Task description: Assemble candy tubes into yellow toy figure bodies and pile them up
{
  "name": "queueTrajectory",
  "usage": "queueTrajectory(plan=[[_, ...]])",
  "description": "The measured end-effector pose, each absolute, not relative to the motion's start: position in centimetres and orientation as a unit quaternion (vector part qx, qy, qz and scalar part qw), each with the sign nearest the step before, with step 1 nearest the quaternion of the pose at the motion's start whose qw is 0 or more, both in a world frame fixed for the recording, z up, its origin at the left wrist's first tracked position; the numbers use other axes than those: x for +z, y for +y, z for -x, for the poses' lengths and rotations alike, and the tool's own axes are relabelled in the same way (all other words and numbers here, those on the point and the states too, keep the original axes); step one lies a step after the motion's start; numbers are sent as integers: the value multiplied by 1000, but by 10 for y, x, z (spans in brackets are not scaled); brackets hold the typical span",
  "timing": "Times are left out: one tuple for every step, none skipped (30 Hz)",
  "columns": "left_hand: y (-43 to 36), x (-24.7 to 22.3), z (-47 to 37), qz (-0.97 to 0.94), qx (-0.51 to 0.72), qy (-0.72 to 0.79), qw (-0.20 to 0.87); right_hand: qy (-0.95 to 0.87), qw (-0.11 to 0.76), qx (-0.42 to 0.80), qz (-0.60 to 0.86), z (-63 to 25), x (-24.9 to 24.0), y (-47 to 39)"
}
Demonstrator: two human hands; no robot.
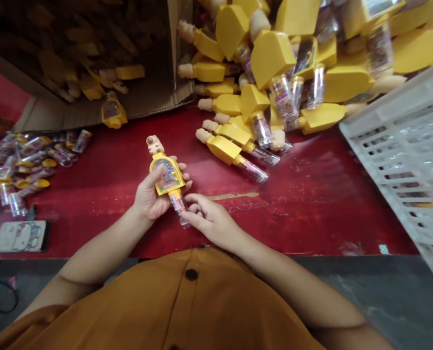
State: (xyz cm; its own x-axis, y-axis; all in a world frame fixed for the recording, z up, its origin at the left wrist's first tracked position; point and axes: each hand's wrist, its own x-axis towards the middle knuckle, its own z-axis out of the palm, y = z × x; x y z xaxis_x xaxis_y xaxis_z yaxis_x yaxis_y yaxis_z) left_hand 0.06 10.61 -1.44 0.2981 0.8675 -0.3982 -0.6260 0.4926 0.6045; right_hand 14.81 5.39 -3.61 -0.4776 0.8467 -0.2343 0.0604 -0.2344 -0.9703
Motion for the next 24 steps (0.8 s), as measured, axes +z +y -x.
queueTrajectory(plan=[[106,-15,-1,-163,478,352,788,-549,276,670,417,-147,-36,54],[105,-15,-2,-159,480,349,789,-553,259,672,418,-147,-36,55],[105,-15,-4,-156,483,348,789,-555,246,674,421,-147,-35,55],[104,-15,-5,-154,486,349,786,-556,237,675,424,-147,-34,56],[104,-15,-7,-153,491,352,782,-558,230,675,425,-148,-33,57],[104,-15,-8,-151,495,356,778,-560,226,673,426,-148,-32,58],[104,-15,-8,-149,499,359,774,-564,225,671,426,-148,-31,58],[104,-16,-9,-148,503,361,771,-569,223,667,425,-148,-30,59],[105,-16,-9,-146,505,363,769,-575,222,662,426,-148,-29,59],[105,-17,-9,-146,507,362,769,-580,222,658,426,-149,-29,60],[105,-17,-9,-146,508,360,769,-583,224,655,425,-149,-28,60],[105,-17,-8,-147,509,357,769,-586,227,653,424,-149,-28,60],[105,-17,-8,-149,509,353,771,-589,229,650,422,-149,-27,60],[105,-17,-7,-151,507,351,773,-592,231,648,421,-149,-27,60],[105,-17,-7,-154,503,349,775,-595,231,644,421,-149,-27,59],[105,-17,-6,-157,499,347,778,-599,229,641,422,-149,-27,58],[105,-16,-5,-159,494,344,783,-604,226,636,424,-150,-27,58],[105,-16,-4,-160,489,339,788,-609,221,632,426,-150,-27,57],[105,-16,-3,-160,484,334,793,-613,216,627,429,-151,-28,56],[105,-16,-2,-158,481,327,798,-618,213,622,431,-151,-29,55],[106,-16,-1,-155,477,322,803,-622,211,617,432,-152,-29,54],[107,-16,1,-151,475,320,806,-624,213,615,433,-152,-30,53],[108,-16,2,-147,473,319,808,-620,218,618,432,-152,-31,52],[109,-16,3,-141,472,319,810,-612,225,625,428,-153,-32,52]])
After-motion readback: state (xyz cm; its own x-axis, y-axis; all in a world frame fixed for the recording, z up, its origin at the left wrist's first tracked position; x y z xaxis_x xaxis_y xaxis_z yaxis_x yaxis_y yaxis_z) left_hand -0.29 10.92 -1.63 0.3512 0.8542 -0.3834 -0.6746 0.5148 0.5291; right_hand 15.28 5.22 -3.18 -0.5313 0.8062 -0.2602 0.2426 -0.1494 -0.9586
